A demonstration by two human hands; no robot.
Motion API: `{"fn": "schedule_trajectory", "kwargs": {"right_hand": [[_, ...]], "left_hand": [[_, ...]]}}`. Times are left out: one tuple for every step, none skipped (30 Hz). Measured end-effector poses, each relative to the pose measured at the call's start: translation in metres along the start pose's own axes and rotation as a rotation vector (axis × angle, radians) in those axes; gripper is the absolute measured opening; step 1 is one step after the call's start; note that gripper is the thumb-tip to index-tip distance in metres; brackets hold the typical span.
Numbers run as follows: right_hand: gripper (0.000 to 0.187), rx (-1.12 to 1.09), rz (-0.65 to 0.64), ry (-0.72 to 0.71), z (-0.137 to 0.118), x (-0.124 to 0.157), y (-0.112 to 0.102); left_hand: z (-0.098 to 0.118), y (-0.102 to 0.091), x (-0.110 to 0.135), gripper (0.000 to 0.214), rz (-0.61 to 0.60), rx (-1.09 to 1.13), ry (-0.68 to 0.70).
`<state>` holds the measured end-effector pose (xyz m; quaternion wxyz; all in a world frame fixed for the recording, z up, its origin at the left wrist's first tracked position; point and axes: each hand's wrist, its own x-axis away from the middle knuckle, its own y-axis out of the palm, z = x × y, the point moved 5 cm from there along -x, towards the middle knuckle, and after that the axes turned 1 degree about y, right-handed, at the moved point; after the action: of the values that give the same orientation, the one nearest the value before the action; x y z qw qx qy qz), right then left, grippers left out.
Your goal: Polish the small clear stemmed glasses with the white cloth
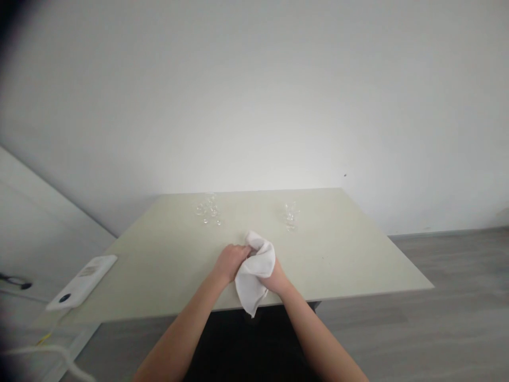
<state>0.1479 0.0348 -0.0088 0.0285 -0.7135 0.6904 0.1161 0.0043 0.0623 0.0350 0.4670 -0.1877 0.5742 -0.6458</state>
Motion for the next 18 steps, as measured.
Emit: {"fn": "schedule_trajectory", "kwargs": {"right_hand": [[0.044, 0.004, -0.015, -0.006, -0.007, -0.002, 0.007], [0.037, -0.016, 0.012, 0.018, -0.011, -0.004, 0.010], [0.032, -0.040, 0.049, 0.053, -0.013, -0.005, 0.012], [0.030, -0.068, 0.086, 0.104, -0.012, -0.005, 0.013], [0.030, -0.087, 0.114, 0.161, -0.011, -0.004, 0.012], [0.030, -0.082, 0.115, 0.203, -0.009, -0.002, 0.011], [0.028, -0.044, 0.092, 0.214, -0.010, 0.000, 0.009], [0.026, 0.025, 0.055, 0.191, -0.012, 0.002, 0.007], [0.027, 0.122, 0.006, 0.128, -0.016, 0.004, 0.005], [0.030, 0.230, -0.046, 0.035, -0.022, 0.006, 0.004], [0.031, 0.326, -0.093, -0.059, -0.027, 0.008, 0.003], [0.032, 0.395, -0.120, -0.131, -0.031, 0.009, 0.004], [0.032, 0.429, -0.117, -0.175, -0.033, 0.009, 0.004], [0.032, 0.425, -0.093, -0.184, -0.033, 0.008, 0.004], [0.031, 0.385, -0.043, -0.160, -0.031, 0.006, 0.003], [0.030, 0.320, 0.016, -0.106, -0.028, 0.004, 0.003], [0.030, 0.245, 0.066, -0.035, -0.024, 0.001, 0.002], [0.031, 0.180, 0.096, 0.038, -0.020, -0.001, 0.003]], "left_hand": [[0.010, -0.003, -0.001, 0.008, 0.030, -0.048, 0.044], [0.018, -0.006, -0.001, 0.012, 0.085, -0.090, 0.069], [0.024, -0.009, 0.000, 0.017, 0.140, -0.129, 0.083], [0.027, -0.010, 0.001, 0.019, 0.178, -0.165, 0.088], [0.029, -0.010, 0.001, 0.020, 0.188, -0.194, 0.084], [0.030, -0.008, 0.002, 0.020, 0.168, -0.213, 0.072], [0.028, -0.006, 0.003, 0.018, 0.125, -0.219, 0.046], [0.025, -0.003, 0.003, 0.017, 0.064, -0.209, 0.006], [0.022, 0.000, 0.002, 0.016, -0.008, -0.184, -0.038], [0.019, 0.002, 0.002, 0.016, -0.086, -0.146, -0.070], [0.017, 0.004, 0.002, 0.015, -0.169, -0.107, -0.090], [0.017, 0.005, 0.002, 0.014, -0.243, -0.081, -0.100], [0.019, 0.005, 0.001, 0.013, -0.288, -0.072, -0.095], [0.022, 0.004, 0.001, 0.013, -0.291, -0.082, -0.080], [0.025, 0.000, 0.000, 0.015, -0.249, -0.112, -0.069], [0.029, -0.004, 0.000, 0.018, -0.176, -0.157, -0.061], [0.033, -0.007, 0.001, 0.021, -0.092, -0.203, -0.051], [0.037, -0.009, 0.002, 0.024, -0.020, -0.240, -0.042]]}}
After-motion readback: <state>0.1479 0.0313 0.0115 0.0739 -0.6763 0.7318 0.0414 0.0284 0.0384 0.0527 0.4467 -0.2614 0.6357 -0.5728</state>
